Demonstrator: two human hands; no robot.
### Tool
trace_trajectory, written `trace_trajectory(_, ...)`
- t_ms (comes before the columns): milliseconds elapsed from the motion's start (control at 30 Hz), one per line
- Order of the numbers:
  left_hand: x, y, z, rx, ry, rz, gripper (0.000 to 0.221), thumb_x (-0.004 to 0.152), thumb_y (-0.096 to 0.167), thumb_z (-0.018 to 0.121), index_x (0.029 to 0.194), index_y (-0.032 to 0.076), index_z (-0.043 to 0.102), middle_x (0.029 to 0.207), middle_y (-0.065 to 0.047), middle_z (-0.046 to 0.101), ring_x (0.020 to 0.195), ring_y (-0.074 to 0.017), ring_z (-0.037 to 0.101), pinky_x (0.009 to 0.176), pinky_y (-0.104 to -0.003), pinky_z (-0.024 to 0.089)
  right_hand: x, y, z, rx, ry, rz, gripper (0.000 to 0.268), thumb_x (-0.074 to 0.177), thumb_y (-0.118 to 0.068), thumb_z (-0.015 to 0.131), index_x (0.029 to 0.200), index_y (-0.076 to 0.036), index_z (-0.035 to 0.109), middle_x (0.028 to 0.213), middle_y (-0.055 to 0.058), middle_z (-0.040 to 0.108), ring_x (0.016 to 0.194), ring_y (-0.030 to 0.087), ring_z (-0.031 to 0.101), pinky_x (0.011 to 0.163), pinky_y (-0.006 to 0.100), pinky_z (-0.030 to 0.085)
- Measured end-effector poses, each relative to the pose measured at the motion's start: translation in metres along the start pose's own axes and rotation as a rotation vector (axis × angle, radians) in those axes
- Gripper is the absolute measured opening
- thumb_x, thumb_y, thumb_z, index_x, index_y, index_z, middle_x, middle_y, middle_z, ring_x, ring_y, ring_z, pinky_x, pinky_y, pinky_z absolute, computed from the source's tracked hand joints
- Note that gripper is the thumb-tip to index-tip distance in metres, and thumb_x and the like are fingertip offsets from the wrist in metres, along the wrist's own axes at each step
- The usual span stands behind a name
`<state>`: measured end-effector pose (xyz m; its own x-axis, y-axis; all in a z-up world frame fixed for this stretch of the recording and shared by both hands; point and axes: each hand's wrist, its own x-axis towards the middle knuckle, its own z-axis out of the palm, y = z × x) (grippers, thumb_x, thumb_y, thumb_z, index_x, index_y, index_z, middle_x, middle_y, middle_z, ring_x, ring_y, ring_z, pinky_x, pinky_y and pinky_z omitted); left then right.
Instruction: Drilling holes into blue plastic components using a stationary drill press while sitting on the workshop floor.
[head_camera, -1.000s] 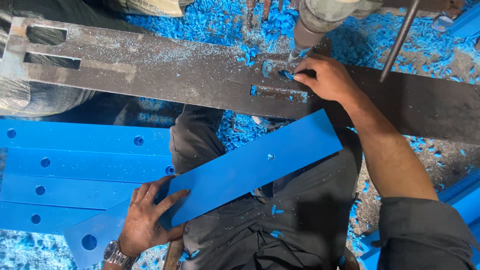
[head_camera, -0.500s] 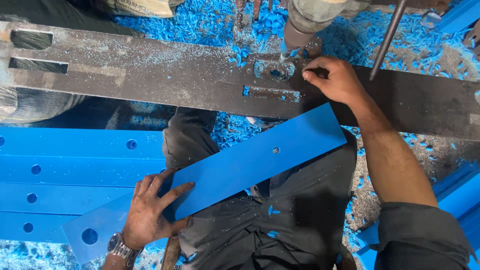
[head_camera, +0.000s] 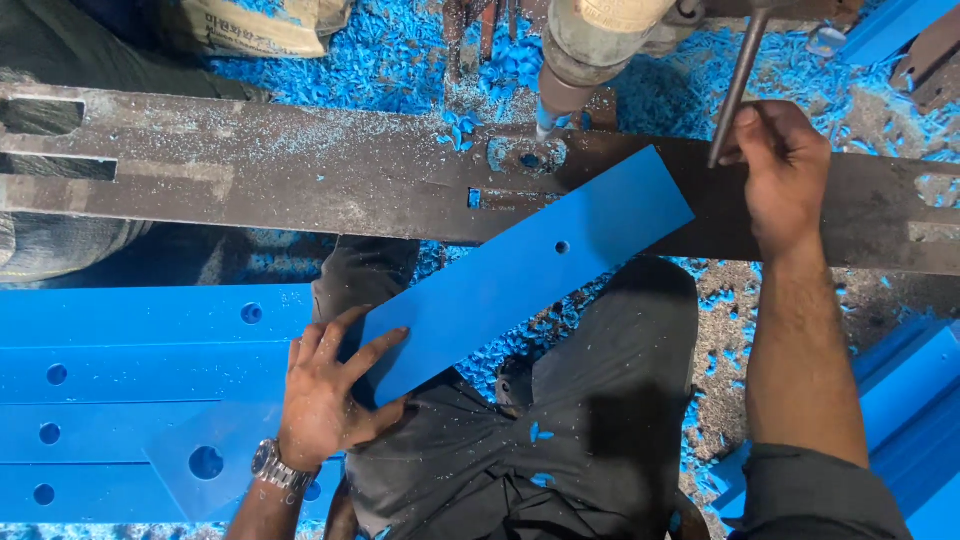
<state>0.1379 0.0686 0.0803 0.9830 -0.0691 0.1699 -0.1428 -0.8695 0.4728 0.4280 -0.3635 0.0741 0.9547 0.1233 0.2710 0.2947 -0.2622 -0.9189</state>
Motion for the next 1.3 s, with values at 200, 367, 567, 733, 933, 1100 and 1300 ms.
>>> trace_trajectory(200, 0.039, 0.01, 0.011, 0.01, 0.045, -0.002, 0.081, 0.049, 0.036, 0.088, 0.128, 0.029, 0.069, 0.138, -0.011, 0.056, 0.116, -0.0374, 0.054, 0.095, -0.052, 0.043, -0.009, -0.057, 0.011, -0.049, -0.089, -0.042, 0.03, 0.119, -0.029, 0.057, 0.122, -0.001, 0.066, 0.106, 0.006, 0.071, 0.093, 0.013, 0.068, 0.084, 0.028, 0.055)
trace_trajectory(367, 0.065, 0.012, 0.019, -0.003, 0.073, -0.027, 0.08, 0.054, 0.036, 0.088, 0.131, 0.029, 0.068, 0.139, -0.012, 0.055, 0.118, -0.0368, 0.053, 0.096, -0.052, 0.043, -0.008, -0.065, 0.021, -0.121, -0.16, -0.071, 0.033, 0.12, -0.029, 0.055, 0.125, 0.001, 0.067, 0.104, 0.008, 0.07, 0.094, 0.014, 0.066, 0.083, 0.028, 0.053)
trace_trajectory(567, 0.086, 0.009, 0.014, 0.005, 0.093, -0.037, 0.079, 0.055, 0.035, 0.087, 0.132, 0.03, 0.068, 0.139, -0.012, 0.056, 0.117, -0.0367, 0.054, 0.097, -0.05, 0.043, -0.005, -0.067, 0.016, -0.111, -0.106, -0.071, 0.027, 0.121, -0.023, 0.062, 0.123, 0.003, 0.067, 0.104, 0.009, 0.07, 0.097, 0.014, 0.067, 0.087, 0.028, 0.053)
trace_trajectory(733, 0.085, 0.006, 0.007, 0.038, 0.051, -0.059, 0.083, 0.053, 0.037, 0.088, 0.133, 0.03, 0.068, 0.137, -0.013, 0.056, 0.116, -0.0374, 0.053, 0.095, -0.05, 0.044, -0.008, -0.058, 0.0, -0.189, -0.102, -0.111, 0.025, 0.12, -0.018, 0.064, 0.122, 0.006, 0.066, 0.104, 0.01, 0.071, 0.089, 0.012, 0.067, 0.085, 0.027, 0.055)
trace_trajectory(933, 0.075, 0.002, -0.002, 0.101, 0.066, -0.058, 0.08, 0.057, 0.039, 0.087, 0.134, 0.031, 0.067, 0.139, -0.013, 0.056, 0.117, -0.0383, 0.054, 0.095, -0.049, 0.045, -0.01, -0.075, -0.002, -0.176, -0.115, -0.104, 0.023, 0.116, -0.016, 0.067, 0.122, 0.006, 0.065, 0.105, 0.009, 0.069, 0.092, 0.013, 0.067, 0.084, 0.028, 0.056)
trace_trajectory(1100, 0.071, -0.001, -0.013, 0.14, 0.031, -0.072, 0.081, 0.055, 0.04, 0.088, 0.134, 0.034, 0.067, 0.139, -0.013, 0.057, 0.117, -0.0387, 0.055, 0.092, -0.049, 0.045, -0.004, -0.084, -0.017, -0.19, -0.082, -0.107, 0.023, 0.116, -0.016, 0.065, 0.123, 0.005, 0.065, 0.103, 0.01, 0.068, 0.09, 0.015, 0.067, 0.083, 0.028, 0.056)
trace_trajectory(1300, 0.065, -0.01, -0.019, 0.183, -0.002, -0.104, 0.082, 0.055, 0.041, 0.088, 0.134, 0.037, 0.067, 0.14, -0.012, 0.057, 0.115, -0.0363, 0.055, 0.094, -0.049, 0.045, 0.006, -0.076, -0.048, -0.219, -0.11, -0.103, 0.028, 0.121, -0.02, 0.059, 0.126, 0.007, 0.062, 0.106, 0.013, 0.068, 0.096, 0.018, 0.067, 0.09, 0.031, 0.056)
